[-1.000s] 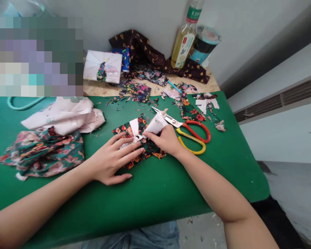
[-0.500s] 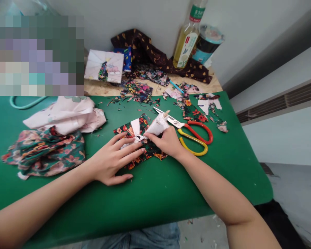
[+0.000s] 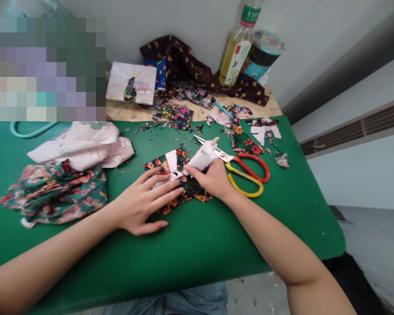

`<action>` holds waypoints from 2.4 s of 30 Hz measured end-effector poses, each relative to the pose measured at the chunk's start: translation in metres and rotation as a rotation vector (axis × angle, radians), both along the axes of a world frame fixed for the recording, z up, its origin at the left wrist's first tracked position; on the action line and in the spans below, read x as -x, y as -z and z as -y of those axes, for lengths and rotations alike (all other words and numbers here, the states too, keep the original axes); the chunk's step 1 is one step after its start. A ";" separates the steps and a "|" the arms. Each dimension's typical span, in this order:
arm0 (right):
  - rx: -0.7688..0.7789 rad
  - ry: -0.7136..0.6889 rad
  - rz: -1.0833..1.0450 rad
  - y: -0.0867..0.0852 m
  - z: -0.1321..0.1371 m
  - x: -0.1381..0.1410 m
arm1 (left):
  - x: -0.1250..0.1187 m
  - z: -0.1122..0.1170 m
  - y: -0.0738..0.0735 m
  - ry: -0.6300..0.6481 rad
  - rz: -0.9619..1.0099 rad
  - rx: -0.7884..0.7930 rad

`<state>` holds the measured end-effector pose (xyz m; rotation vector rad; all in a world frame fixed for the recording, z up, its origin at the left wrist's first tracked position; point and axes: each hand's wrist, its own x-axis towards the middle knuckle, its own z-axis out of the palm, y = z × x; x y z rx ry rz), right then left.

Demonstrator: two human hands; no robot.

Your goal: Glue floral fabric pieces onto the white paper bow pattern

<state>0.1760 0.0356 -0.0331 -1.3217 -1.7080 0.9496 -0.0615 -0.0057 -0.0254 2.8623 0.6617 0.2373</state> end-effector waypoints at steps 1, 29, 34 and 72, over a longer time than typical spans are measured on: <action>0.000 -0.002 0.000 0.000 0.000 0.000 | 0.000 0.000 0.000 0.001 0.001 -0.001; -0.001 -0.031 0.013 0.004 0.001 0.000 | -0.007 0.011 0.001 -0.072 -0.035 0.008; -0.015 -0.038 0.026 0.004 0.001 -0.001 | -0.006 0.010 0.002 -0.072 -0.030 0.001; 0.045 -0.020 -0.044 0.003 0.002 0.001 | -0.012 0.023 -0.003 -0.140 -0.114 -0.082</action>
